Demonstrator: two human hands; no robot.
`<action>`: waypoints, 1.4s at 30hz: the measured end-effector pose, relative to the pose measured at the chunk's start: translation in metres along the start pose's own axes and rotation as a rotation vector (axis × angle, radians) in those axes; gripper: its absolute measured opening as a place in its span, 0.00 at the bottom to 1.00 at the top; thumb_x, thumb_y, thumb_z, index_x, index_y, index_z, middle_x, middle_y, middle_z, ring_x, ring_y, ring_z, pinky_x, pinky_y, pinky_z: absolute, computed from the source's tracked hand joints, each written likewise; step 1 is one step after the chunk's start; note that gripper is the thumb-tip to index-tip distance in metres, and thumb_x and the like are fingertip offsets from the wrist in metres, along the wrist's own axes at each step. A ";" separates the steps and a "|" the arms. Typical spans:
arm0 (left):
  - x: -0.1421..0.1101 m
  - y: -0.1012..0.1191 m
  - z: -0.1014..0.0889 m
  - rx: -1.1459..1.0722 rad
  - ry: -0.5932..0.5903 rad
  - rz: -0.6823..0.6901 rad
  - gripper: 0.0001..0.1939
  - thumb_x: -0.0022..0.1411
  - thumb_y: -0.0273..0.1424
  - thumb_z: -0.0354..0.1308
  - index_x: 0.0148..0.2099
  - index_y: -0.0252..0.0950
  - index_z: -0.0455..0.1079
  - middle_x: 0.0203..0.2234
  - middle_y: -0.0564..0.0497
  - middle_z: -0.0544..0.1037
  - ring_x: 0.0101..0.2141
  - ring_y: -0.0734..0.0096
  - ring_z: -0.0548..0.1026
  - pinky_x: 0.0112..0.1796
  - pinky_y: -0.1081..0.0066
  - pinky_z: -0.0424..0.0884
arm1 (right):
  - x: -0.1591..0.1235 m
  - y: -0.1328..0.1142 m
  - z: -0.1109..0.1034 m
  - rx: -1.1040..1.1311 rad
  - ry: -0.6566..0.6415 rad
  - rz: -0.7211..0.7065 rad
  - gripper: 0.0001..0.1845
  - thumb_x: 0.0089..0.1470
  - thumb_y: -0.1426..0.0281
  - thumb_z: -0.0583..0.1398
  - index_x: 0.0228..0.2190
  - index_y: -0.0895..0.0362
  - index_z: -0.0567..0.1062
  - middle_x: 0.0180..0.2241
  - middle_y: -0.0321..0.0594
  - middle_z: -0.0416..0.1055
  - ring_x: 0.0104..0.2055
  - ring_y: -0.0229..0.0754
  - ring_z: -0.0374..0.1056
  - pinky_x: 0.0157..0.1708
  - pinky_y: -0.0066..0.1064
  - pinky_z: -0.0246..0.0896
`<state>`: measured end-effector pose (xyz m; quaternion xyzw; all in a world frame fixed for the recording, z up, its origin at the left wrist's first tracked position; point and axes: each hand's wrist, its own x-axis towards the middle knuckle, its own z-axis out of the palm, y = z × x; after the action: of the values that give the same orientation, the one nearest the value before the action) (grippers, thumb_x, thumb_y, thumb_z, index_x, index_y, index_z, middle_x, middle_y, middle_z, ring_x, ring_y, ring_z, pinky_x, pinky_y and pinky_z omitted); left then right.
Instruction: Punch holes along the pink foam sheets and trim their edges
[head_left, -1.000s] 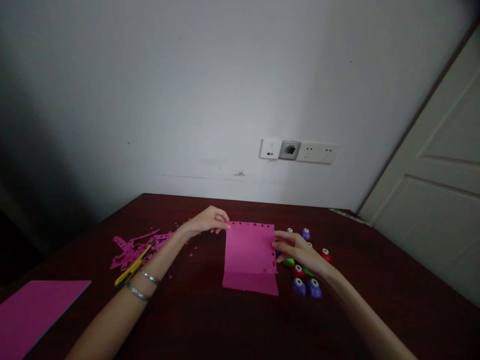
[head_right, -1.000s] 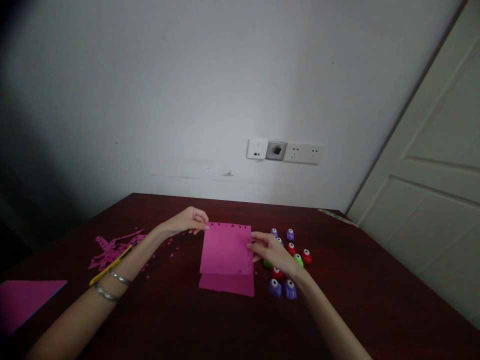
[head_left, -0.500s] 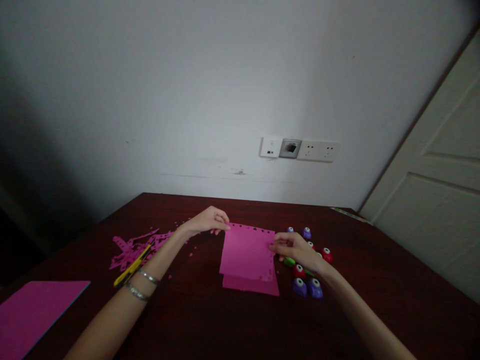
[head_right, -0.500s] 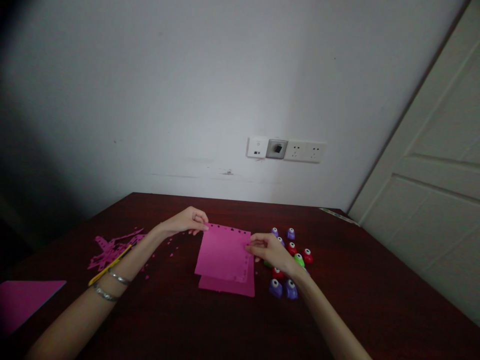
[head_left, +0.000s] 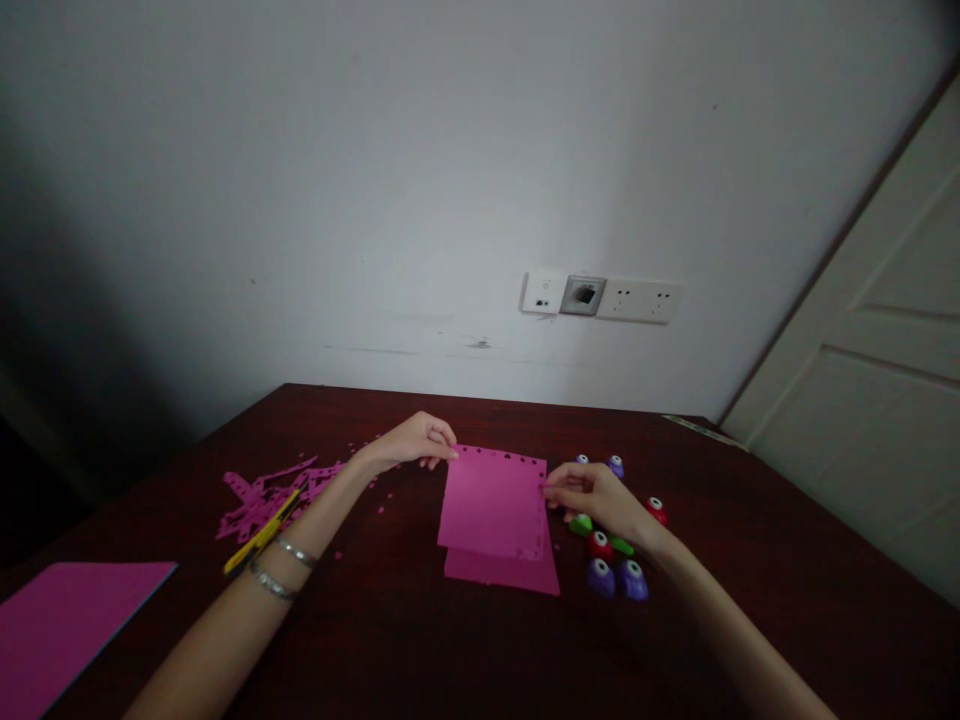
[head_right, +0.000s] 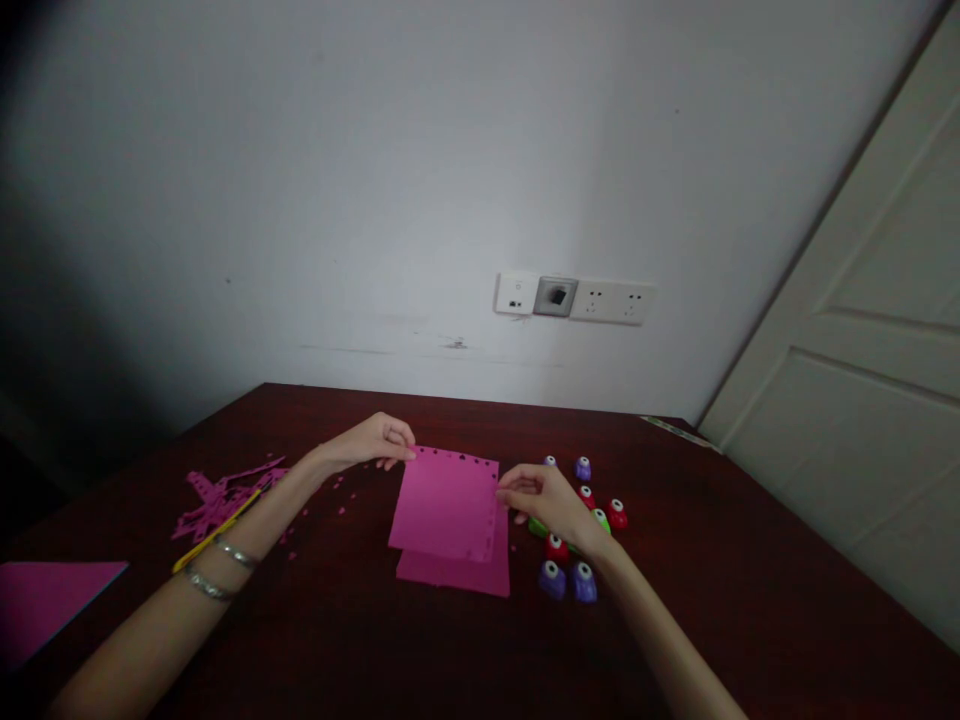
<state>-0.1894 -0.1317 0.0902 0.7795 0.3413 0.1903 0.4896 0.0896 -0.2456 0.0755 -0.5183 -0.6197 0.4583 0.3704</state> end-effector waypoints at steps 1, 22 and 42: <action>0.001 -0.001 0.000 -0.002 0.000 0.002 0.14 0.47 0.38 0.62 0.31 0.33 0.70 0.16 0.54 0.69 0.17 0.80 0.65 0.18 0.76 0.53 | 0.000 -0.001 0.000 -0.006 0.003 -0.002 0.14 0.40 0.60 0.64 0.26 0.59 0.75 0.23 0.35 0.70 0.23 0.32 0.64 0.21 0.24 0.62; 0.001 0.001 0.003 -0.066 -0.014 0.003 0.14 0.47 0.37 0.63 0.31 0.32 0.69 0.15 0.55 0.69 0.15 0.82 0.63 0.18 0.76 0.56 | 0.002 -0.009 -0.013 -0.111 0.104 -0.082 0.17 0.44 0.59 0.62 0.34 0.58 0.74 0.34 0.42 0.74 0.36 0.41 0.70 0.36 0.33 0.66; -0.003 0.015 0.013 -0.115 -0.072 0.035 0.13 0.48 0.36 0.63 0.32 0.32 0.68 0.16 0.55 0.69 0.16 0.80 0.64 0.20 0.74 0.60 | 0.011 -0.042 -0.015 -0.424 -0.045 -0.245 0.10 0.49 0.67 0.58 0.29 0.58 0.77 0.28 0.38 0.75 0.31 0.40 0.68 0.32 0.31 0.61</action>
<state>-0.1786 -0.1465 0.0976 0.7622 0.2982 0.1903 0.5422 0.0890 -0.2338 0.1201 -0.4949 -0.7685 0.2812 0.2923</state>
